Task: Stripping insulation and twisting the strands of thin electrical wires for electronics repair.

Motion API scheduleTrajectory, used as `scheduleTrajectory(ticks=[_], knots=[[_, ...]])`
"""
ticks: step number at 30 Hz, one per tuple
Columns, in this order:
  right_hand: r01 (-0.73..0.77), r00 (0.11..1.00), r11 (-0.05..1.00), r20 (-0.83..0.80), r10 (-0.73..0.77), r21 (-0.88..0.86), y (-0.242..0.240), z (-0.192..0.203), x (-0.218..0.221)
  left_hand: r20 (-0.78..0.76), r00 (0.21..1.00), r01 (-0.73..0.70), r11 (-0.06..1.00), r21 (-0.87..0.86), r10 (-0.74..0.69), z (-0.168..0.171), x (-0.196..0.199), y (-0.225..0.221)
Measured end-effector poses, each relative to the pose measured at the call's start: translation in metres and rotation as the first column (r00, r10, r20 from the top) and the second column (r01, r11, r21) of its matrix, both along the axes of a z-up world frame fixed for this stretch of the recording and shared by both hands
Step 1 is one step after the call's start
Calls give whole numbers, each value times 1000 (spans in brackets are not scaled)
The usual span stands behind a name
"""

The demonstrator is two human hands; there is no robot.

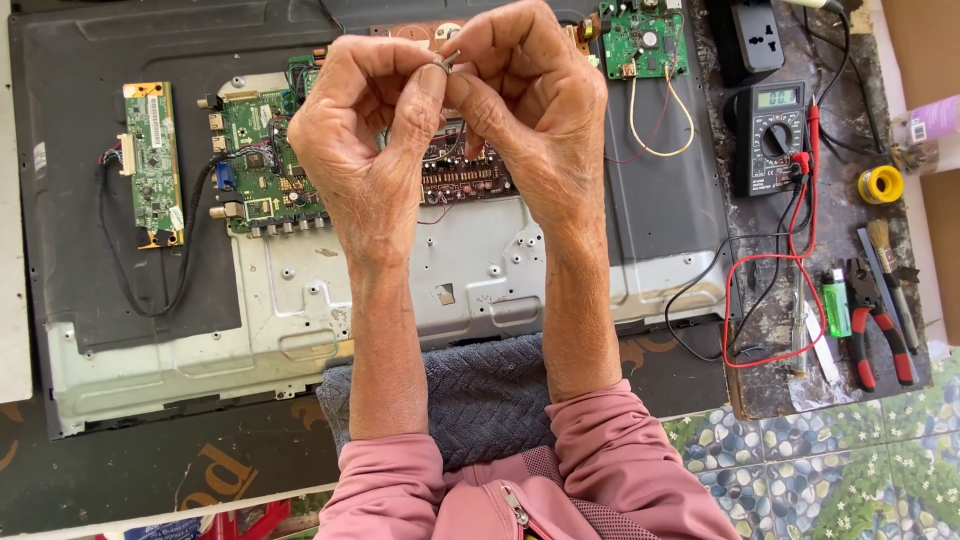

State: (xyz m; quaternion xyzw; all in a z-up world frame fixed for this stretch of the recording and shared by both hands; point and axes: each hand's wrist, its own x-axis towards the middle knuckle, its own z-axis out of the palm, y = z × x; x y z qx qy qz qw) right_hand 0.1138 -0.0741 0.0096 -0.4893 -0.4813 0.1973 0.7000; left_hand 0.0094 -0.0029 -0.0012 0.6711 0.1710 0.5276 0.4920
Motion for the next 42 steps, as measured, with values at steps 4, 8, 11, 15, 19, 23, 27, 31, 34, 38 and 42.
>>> scheduleTrajectory(ticks=[4,8,11,15,19,23,27,31,34,38,42], knots=[[-5,1000,999,4,5,-32,-2,-1,4,16,1000,10,999,-53,-10,-1,1,0],[-6,999,1000,32,5,4,-3,-3,5,-8,999,34,999,-24,-34,0,-2,1],[-6,1000,1000,17,6,-25,-4,-2,5,-37,999,29,1000,8,-29,-3,-5,3],[-17,999,1000,29,17,5,-3,-5,6,-31,999,30,1000,6,-30,-3,-5,4],[-16,1000,1000,20,16,-11,-4,-4,6,-39,999,33,999,1,-33,-4,-5,5],[-33,999,999,4,33,-21,-3,-5,6,-53,998,40,999,-16,-41,-3,-3,5],[-58,998,998,6,58,-37,-4,-5,6,-97,995,1,1000,2,-1,0,-4,4],[-53,997,998,60,55,-37,-5,-5,3,-113,994,6,1000,5,-6,1,-6,5],[-54,996,998,74,55,-19,-5,-3,1,-76,997,27,999,-32,-29,1,-7,6],[-76,997,997,-16,76,16,-6,-3,-4,-27,999,25,1000,-15,-26,3,-8,1],[-51,998,998,-24,52,23,-9,3,-7,-5,1000,19,999,-30,-19,2,-12,-3]])
